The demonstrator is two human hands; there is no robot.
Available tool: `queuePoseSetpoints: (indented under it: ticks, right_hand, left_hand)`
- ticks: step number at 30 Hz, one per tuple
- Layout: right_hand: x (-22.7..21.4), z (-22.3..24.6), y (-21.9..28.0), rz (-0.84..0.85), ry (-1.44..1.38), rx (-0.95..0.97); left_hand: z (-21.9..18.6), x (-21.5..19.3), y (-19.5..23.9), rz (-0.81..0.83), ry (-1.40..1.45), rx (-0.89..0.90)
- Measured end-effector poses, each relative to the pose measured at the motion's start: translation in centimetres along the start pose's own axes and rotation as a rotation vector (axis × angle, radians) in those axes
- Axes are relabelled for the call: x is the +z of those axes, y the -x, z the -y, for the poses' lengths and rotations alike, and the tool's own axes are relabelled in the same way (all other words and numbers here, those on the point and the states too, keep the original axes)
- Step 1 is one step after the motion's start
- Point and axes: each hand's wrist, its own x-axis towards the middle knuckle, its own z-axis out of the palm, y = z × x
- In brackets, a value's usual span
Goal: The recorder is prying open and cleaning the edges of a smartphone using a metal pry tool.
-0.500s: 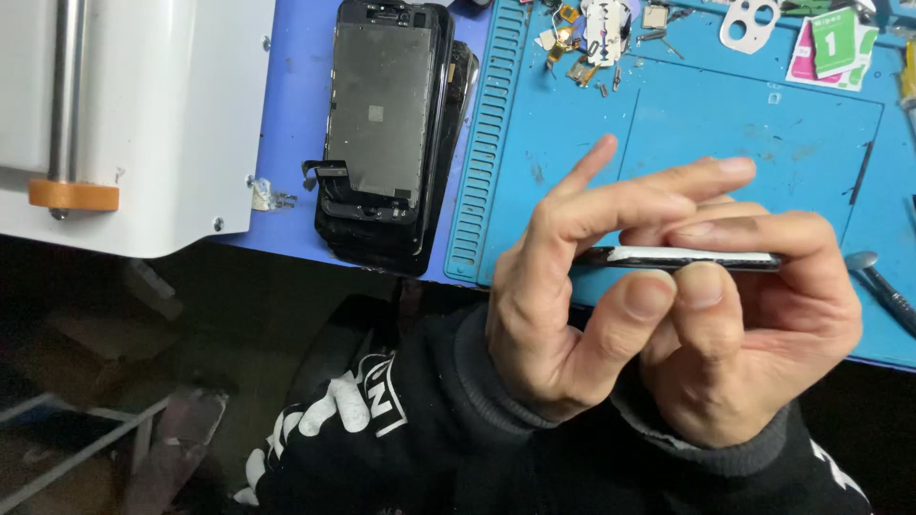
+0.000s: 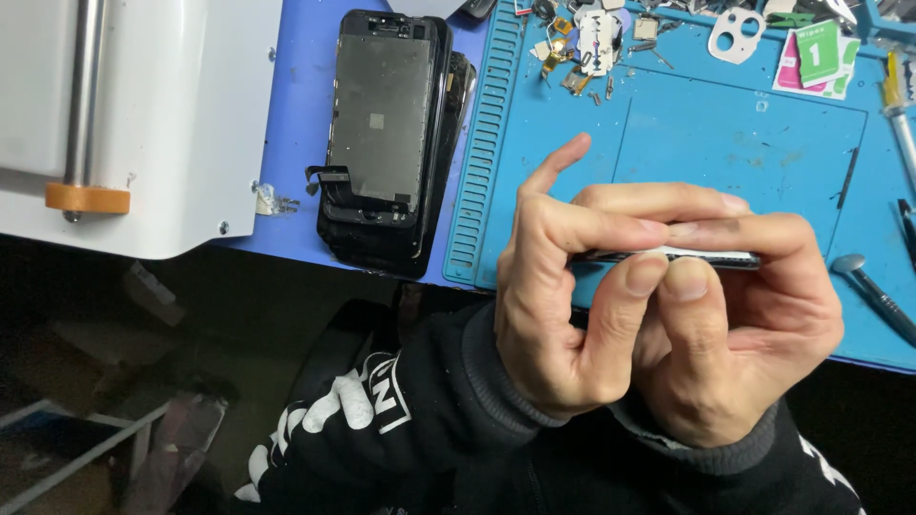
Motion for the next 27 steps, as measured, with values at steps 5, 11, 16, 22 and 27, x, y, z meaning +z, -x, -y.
queuePoseSetpoints:
  ticks: [5, 11, 16, 22, 27]
  right_hand:
    - [0.0, -0.4, 0.0, -0.032, -0.006, 0.021]
    - [0.1, -1.1, -0.6, -0.031, -0.256, -0.01]
    - [0.1, -1.8, -0.4, -0.057, -0.306, -0.016]
    - [-1.0, -3.3, 0.6, -0.066, -0.254, -0.069]
    - [-0.8, -2.4, 0.6, -0.046, -0.159, -0.036]
  left_hand:
    - [-0.2, -0.4, -0.6, 0.029, 0.043, -0.027]
    - [-0.6, -1.4, -0.7, 0.131, 0.161, -0.094]
    - [0.5, -0.7, 0.2, 0.109, 0.232, -0.118]
    - [1.0, -0.3, 0.1, 0.078, 0.146, -0.048]
    - [1.0, 0.3, 0.2, 0.018, 0.04, 0.021]
